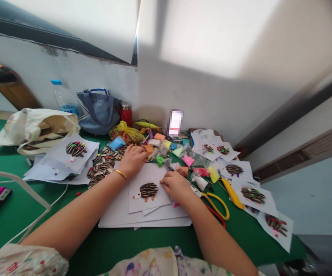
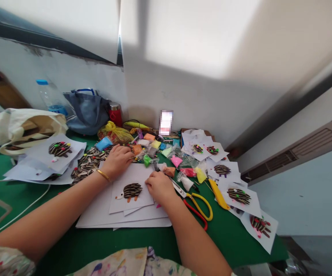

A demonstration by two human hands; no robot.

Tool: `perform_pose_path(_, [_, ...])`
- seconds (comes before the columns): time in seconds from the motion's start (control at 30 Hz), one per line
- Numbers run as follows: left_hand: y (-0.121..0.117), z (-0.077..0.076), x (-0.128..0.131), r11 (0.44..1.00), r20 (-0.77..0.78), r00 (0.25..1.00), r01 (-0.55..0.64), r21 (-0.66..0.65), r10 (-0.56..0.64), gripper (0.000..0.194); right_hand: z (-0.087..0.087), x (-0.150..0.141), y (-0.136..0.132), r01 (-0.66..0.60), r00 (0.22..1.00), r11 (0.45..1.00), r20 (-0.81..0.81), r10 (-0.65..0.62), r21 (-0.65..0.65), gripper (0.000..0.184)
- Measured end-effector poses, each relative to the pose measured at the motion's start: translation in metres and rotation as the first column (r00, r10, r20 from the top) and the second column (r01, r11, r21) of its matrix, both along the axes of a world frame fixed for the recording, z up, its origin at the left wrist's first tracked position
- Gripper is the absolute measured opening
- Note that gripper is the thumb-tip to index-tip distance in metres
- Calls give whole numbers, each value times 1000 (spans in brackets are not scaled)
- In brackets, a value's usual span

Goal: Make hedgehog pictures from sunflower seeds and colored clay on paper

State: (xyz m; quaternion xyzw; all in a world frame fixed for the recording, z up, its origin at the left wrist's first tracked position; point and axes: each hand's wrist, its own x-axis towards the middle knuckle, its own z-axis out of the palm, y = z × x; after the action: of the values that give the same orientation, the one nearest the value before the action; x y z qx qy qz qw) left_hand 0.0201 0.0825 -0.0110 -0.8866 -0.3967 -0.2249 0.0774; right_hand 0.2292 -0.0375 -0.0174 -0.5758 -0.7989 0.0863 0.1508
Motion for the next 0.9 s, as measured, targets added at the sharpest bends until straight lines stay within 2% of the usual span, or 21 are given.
perform_pose_path(0.1, [-5,7,-6,993,25,995,-92,-69,93,30,5,11,3,121,993,985,-16,-120,120,21])
perform_pose_path(0.2, [-16,11,-12,958,45,978,-190,-216,204,45,7,26,6,361,927,901,17,-376,241,36])
perform_pose_path(0.23, [-21,12,-14,936,59,970,-211,-281,237,46,6,31,7,414,899,876,43,-436,247,41])
perform_pose_path(0.3, [-31,11,-17,894,106,959,-200,-401,262,46,3,37,9,463,864,861,108,-491,211,39])
perform_pose_path(0.4, [-44,5,-20,844,197,943,-133,-520,270,29,-3,41,11,457,862,879,177,-476,136,25])
perform_pose_path(0.47, [-50,-2,-21,835,199,948,-107,-540,250,31,-5,42,11,456,860,881,191,-473,127,22])
perform_pose_path(0.57, [-52,-14,-20,854,213,962,-34,-520,168,34,-2,41,10,476,848,869,189,-495,139,27])
perform_pose_path(0.67, [-50,-21,-19,855,224,964,-4,-519,140,34,5,35,10,464,859,868,151,-490,179,38])
perform_pose_path(0.77, [-48,-21,-17,847,234,964,16,-531,128,32,12,19,15,393,895,896,137,-424,206,37])
perform_pose_path(0.9, [-50,-10,-15,863,259,957,21,-504,128,31,17,-7,38,295,925,939,193,-326,176,39])
